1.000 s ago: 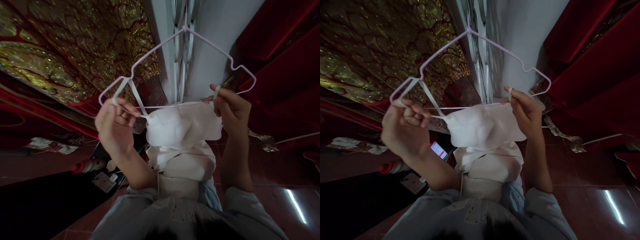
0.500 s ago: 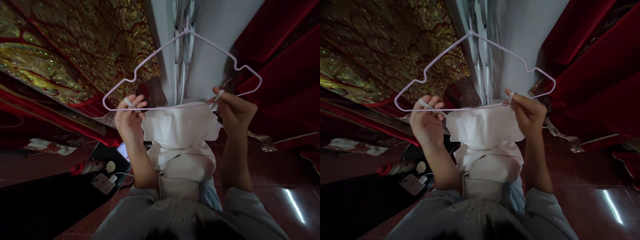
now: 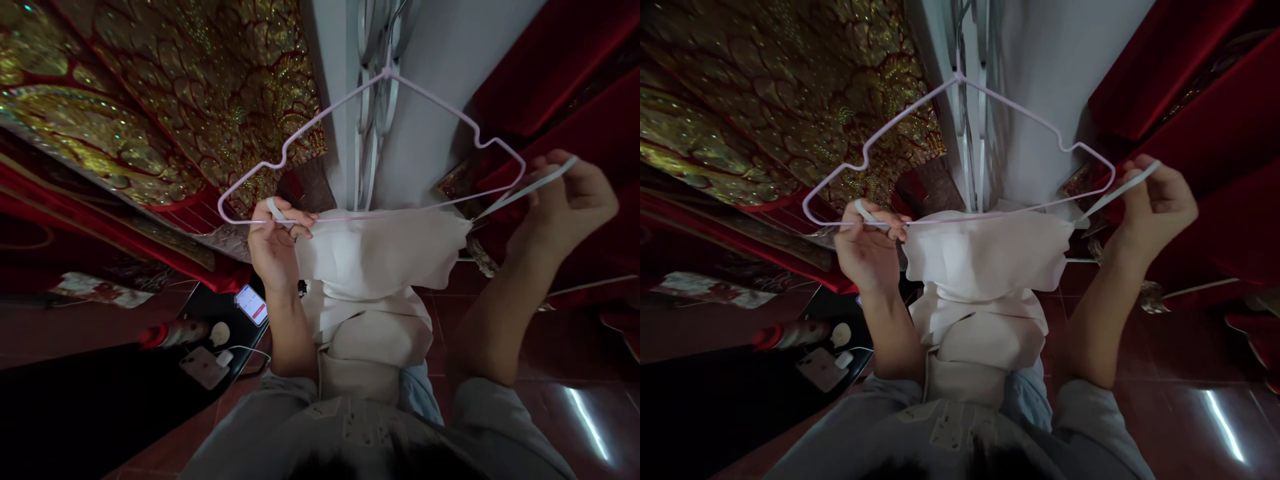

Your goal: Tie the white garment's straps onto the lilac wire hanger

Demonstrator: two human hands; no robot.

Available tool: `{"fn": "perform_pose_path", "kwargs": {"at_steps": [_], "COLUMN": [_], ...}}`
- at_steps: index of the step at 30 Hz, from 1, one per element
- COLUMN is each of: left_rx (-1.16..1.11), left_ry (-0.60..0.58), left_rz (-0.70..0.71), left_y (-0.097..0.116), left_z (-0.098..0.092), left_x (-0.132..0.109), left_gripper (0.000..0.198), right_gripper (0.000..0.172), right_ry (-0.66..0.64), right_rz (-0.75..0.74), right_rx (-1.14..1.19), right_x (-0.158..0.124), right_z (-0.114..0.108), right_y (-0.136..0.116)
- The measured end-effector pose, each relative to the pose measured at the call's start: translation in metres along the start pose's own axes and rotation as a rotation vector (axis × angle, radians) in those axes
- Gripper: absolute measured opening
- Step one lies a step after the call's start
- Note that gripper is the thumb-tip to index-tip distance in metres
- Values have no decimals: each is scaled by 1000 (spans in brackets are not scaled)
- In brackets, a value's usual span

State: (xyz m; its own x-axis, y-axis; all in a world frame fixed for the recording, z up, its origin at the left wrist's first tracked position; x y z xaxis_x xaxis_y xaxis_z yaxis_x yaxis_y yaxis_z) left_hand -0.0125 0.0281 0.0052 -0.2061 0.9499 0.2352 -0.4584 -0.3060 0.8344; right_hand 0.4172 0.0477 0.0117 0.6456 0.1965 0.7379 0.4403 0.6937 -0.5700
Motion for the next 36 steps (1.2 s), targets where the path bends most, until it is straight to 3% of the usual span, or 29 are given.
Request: {"fn": "perform_pose_path", "kwargs": {"at_steps": [4, 7, 12, 15, 16, 18, 21, 23, 25, 28, 31, 33, 36], "left_rx": [-23, -4, 15, 54, 64, 77, 53, -8, -15, 133, 280, 328, 355], "left_ry": [9, 25, 51, 80, 83, 84, 104, 147, 202, 245, 266, 266, 160], "left_rz": [25, 10, -31, -50, -51, -45, -10, 63, 165, 332, 436, 433, 272], "left_y": [-7, -11, -13, -14, -15, -15, -16, -14, -10, -4, 3, 10, 23], "left_z": [-2, -5, -9, -10, -10, -8, -7, -14, -30, -64, -92, -97, -74], "left_x": [3, 5, 9, 9, 8, 5, 1, 1, 4, 12, 20, 23, 28], "left_gripper": [32, 30, 30, 37, 39, 40, 29, 19, 29, 39, 32, 25, 16], "right_gripper": [11, 9, 45, 29, 21, 18, 35, 37, 34, 33, 34, 34, 34], "right_ry": [-302, -402, -437, -405, -440, -663, -1005, -1009, -924, -884, -910, -919, -924], "right_rz": [-35, -165, -444, -518, -492, -344, -89, -49, -75, -94, -73, -64, -63], "right_rx": [-19, 10, -2, -20, -3, 44, 63, 35, 14, 19, 9, 5, -4], "right_x": [1, 0, -7, -27, -36, -61, -102, -116, -121, -122, -121, -119, -120], "right_z": [41, 66, 64, 55, 54, 59, 62, 56, 49, 46, 49, 51, 53], "right_y": [-20, -42, -70, -96, -104, -112, -107, -99, -92, -87, -86, -86, -86]}}
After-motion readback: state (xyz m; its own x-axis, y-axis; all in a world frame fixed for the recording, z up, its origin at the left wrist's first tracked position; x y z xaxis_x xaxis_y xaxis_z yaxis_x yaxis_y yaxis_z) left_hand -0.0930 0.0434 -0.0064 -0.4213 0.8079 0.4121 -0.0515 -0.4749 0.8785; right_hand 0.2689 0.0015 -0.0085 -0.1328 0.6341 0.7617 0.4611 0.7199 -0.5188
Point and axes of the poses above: each hand's wrist, its own x-axis towards the middle knuckle, its own z-axis out of the palm, y = z × x, the point moved 5 cm from there along x, towards the middle knuckle, and after that the axes turned 12 degrees about -z, right-handed, at the moved point
